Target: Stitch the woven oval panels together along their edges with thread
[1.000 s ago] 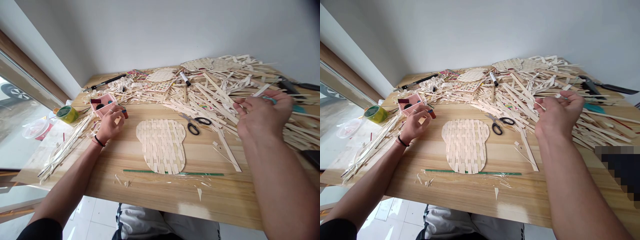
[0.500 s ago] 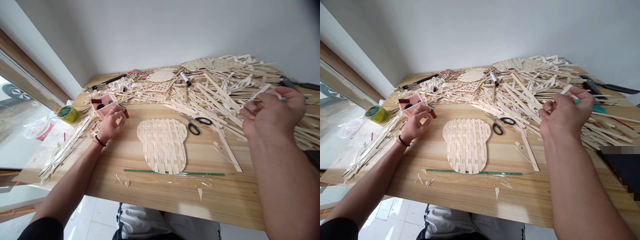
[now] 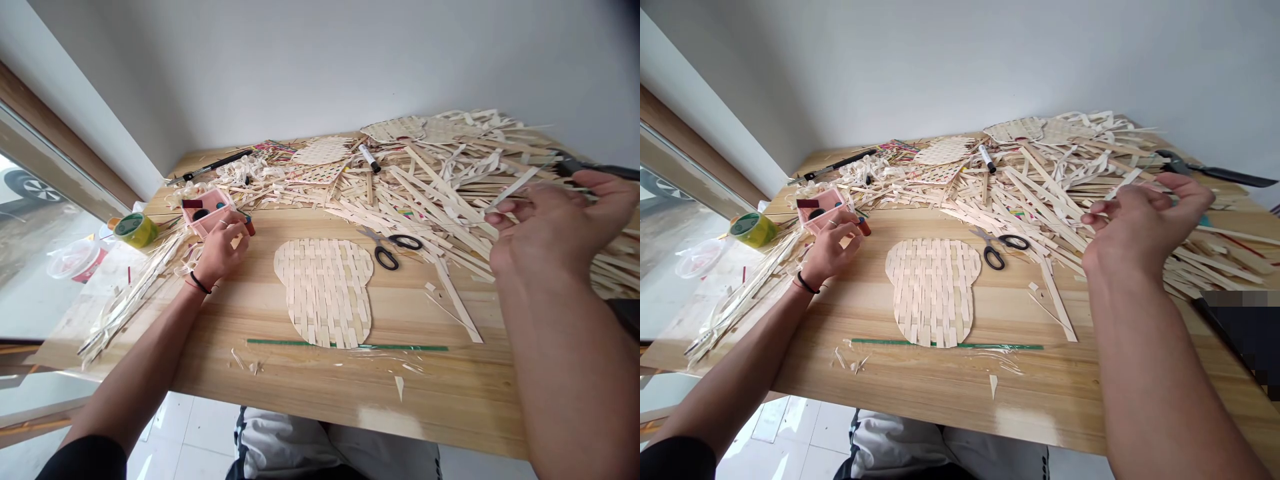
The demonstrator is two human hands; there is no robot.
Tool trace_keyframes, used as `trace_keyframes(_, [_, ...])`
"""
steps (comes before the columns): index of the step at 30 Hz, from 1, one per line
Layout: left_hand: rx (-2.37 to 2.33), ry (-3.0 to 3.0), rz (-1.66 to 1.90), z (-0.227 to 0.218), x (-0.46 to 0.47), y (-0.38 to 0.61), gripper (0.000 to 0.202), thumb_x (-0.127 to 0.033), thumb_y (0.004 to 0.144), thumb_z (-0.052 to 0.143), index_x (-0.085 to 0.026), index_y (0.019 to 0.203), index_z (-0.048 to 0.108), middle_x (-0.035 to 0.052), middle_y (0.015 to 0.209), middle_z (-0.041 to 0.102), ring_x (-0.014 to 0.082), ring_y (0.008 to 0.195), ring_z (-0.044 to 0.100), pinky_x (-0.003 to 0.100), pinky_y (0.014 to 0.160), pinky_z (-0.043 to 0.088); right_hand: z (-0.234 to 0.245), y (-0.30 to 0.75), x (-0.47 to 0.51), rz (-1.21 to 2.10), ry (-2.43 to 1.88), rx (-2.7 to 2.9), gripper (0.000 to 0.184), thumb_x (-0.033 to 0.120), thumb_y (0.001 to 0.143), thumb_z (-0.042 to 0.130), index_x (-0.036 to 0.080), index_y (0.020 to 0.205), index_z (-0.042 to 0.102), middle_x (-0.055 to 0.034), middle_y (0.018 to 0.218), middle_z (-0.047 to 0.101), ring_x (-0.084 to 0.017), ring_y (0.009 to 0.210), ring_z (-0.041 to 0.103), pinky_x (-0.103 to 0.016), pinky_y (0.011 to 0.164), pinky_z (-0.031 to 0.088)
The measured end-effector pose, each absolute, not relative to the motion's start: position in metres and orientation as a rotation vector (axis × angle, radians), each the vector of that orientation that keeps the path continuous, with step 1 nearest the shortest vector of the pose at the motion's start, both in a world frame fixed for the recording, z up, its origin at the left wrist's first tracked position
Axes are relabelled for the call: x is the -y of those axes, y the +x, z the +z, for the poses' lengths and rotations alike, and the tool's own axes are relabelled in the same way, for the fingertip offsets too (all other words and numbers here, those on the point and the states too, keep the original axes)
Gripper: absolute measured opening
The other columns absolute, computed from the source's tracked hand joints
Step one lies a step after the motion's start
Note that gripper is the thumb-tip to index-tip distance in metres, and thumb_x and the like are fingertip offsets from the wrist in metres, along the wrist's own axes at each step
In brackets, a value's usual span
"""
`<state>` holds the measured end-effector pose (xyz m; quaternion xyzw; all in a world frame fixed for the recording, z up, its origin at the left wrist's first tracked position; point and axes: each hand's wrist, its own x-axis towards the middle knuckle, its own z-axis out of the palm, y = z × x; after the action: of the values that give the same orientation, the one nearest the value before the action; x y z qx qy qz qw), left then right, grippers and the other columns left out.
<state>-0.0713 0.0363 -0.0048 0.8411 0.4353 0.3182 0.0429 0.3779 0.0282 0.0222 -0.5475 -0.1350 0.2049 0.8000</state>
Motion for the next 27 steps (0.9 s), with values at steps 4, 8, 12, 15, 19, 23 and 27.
trace_keyframes(4, [-1.356, 2.563, 0.954, -0.005, -0.037, -0.072, 0.013, -0.018, 0.096, 0.057, -0.023, 0.086, 0.063, 0.0117, 0.119, 0.072, 0.0267, 0.115, 0.07, 0.044, 0.096, 0.061, 0.024, 0.378, -0.028, 0.416, -1.184, 0.259, 0.049, -0.01, 0.064, 0.041, 0.027, 0.097, 0.036, 0.0105, 0.087, 0.052, -0.004, 0.045, 0.041, -0.014, 0.037, 0.029])
trace_keyframes(8, [-1.382, 2.529, 0.946, -0.006, -0.036, -0.071, 0.013, -0.019, 0.096, 0.057, -0.024, 0.086, 0.063, 0.011, 0.119, 0.072, 0.0257, 0.115, 0.07, 0.041, 0.091, 0.063, 0.021, 0.38, -0.031, 0.409, -1.205, 0.283, 0.046, -0.011, 0.069, 0.041, 0.027, 0.096, 0.036, 0.0105, 0.088, 0.053, -0.004, 0.045, 0.041, -0.014, 0.038, 0.03])
trace_keyframes(12, [-1.394, 2.549, 0.975, -0.008, -0.037, -0.07, 0.011, -0.019, 0.096, 0.059, -0.023, 0.089, 0.066, 0.0111, 0.121, 0.07, 0.0259, 0.115, 0.07, 0.041, 0.093, 0.062, 0.013, 0.385, -0.035, 0.398, -1.216, 0.327, 0.046, -0.01, 0.073, 0.052, 0.027, 0.096, 0.036, 0.0109, 0.087, 0.053, -0.005, 0.048, 0.045, -0.015, 0.044, 0.038])
trace_keyframes(15, [-1.408, 2.546, 0.981, -0.008, -0.037, -0.07, 0.012, -0.018, 0.096, 0.058, -0.023, 0.087, 0.065, 0.0105, 0.121, 0.07, 0.0251, 0.111, 0.071, 0.041, 0.092, 0.063, 0.009, 0.389, -0.038, 0.372, -1.247, 0.341, 0.045, -0.011, 0.077, 0.049, 0.027, 0.096, 0.036, 0.0104, 0.086, 0.054, -0.006, 0.051, 0.05, -0.015, 0.045, 0.039])
trace_keyframes(19, [-1.408, 2.535, 0.993, -0.008, -0.038, -0.071, 0.015, -0.017, 0.097, 0.056, -0.022, 0.084, 0.061, 0.0106, 0.121, 0.07, 0.0245, 0.109, 0.071, 0.041, 0.089, 0.063, 0.007, 0.392, -0.038, 0.341, -1.24, 0.327, 0.045, -0.014, 0.08, 0.041, 0.027, 0.097, 0.037, 0.0098, 0.086, 0.057, -0.007, 0.052, 0.052, -0.015, 0.045, 0.039])
trace_keyframes(23, [-1.401, 2.533, 0.992, -0.007, -0.038, -0.071, 0.014, -0.017, 0.096, 0.056, -0.022, 0.083, 0.059, 0.0108, 0.121, 0.071, 0.0235, 0.106, 0.071, 0.037, 0.083, 0.063, 0.007, 0.393, -0.037, 0.308, -1.178, 0.317, 0.047, -0.017, 0.082, 0.034, 0.027, 0.097, 0.036, 0.0096, 0.083, 0.059, -0.008, 0.052, 0.051, -0.014, 0.043, 0.039])
trace_keyframes(27, [-1.397, 2.528, 0.992, -0.007, -0.038, -0.071, 0.014, -0.017, 0.096, 0.056, -0.022, 0.083, 0.058, 0.0102, 0.119, 0.072, 0.0228, 0.106, 0.071, 0.035, 0.081, 0.062, 0.009, 0.392, -0.036, 0.326, -1.198, 0.312, 0.048, -0.019, 0.084, 0.028, 0.027, 0.098, 0.036, 0.0099, 0.083, 0.059, -0.007, 0.053, 0.054, -0.013, 0.045, 0.045])
